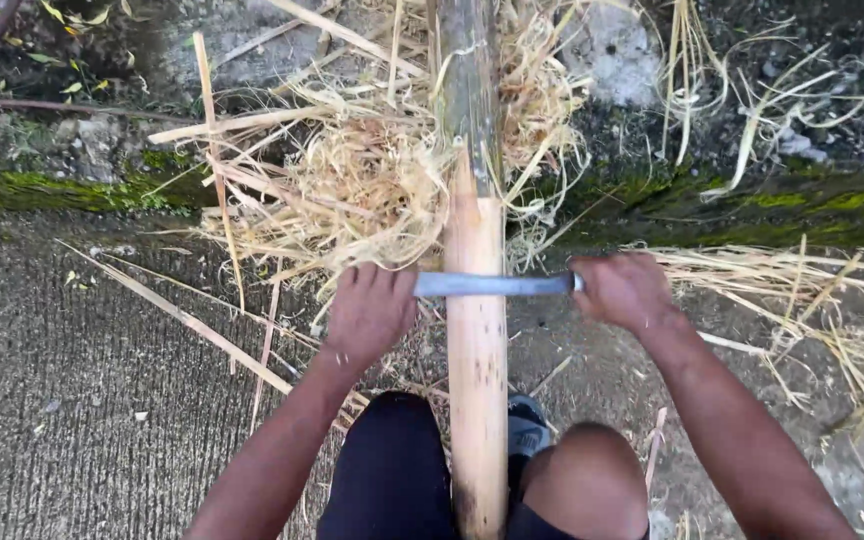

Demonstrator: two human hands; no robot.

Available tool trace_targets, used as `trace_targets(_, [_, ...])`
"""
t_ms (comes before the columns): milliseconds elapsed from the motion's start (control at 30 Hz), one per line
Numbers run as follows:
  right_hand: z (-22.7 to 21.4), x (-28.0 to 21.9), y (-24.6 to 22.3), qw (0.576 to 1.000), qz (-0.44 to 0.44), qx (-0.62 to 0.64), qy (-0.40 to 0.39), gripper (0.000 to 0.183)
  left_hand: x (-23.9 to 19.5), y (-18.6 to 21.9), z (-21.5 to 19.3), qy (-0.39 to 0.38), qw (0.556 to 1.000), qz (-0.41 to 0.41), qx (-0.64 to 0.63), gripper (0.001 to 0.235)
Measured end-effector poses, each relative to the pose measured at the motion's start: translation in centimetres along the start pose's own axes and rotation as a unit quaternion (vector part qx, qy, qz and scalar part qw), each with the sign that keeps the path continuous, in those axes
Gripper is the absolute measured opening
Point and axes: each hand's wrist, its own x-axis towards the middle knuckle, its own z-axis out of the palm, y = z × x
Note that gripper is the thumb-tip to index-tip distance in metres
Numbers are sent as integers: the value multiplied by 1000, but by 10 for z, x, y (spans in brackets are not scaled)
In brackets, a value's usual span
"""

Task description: The recorder uses a machete as a drawknife to shave thin layers off a bamboo stalk held between their legs.

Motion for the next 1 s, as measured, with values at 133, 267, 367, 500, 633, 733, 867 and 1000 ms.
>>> trace_targets(133, [-41, 59, 9, 1000, 21, 14, -19, 13, 59, -59, 71, -5, 990, -129, -62, 52])
trace_targets(267, [-49, 80, 19, 999, -2, 14, 29, 12, 70, -73, 66, 168, 979, -108, -26, 77])
trace_targets(367, [-45, 72, 14, 1000, 26, 13, 1, 14, 82, -76, 53, 167, 976, -128, -64, 48])
trace_targets(500, [-20, 43, 1, 998, 41, 16, -47, 10, 51, -46, 15, -66, 963, -228, -128, 32])
trace_targets(633, [9, 27, -4, 999, 9, 39, -30, 15, 51, -50, 14, -204, 972, -115, -24, 23])
trace_targets(733, [-7, 49, 8, 1000, 6, 26, 14, 22, 90, -57, -13, -211, 975, -68, 36, 34])
trace_targets(867, [-16, 60, 17, 999, 17, 25, 44, 20, 110, -59, -32, -224, 969, -79, 61, 70])
trace_targets(1000, [3, 46, 17, 993, 77, 72, 56, 21, 109, -55, -23, -98, 993, -32, 61, 25])
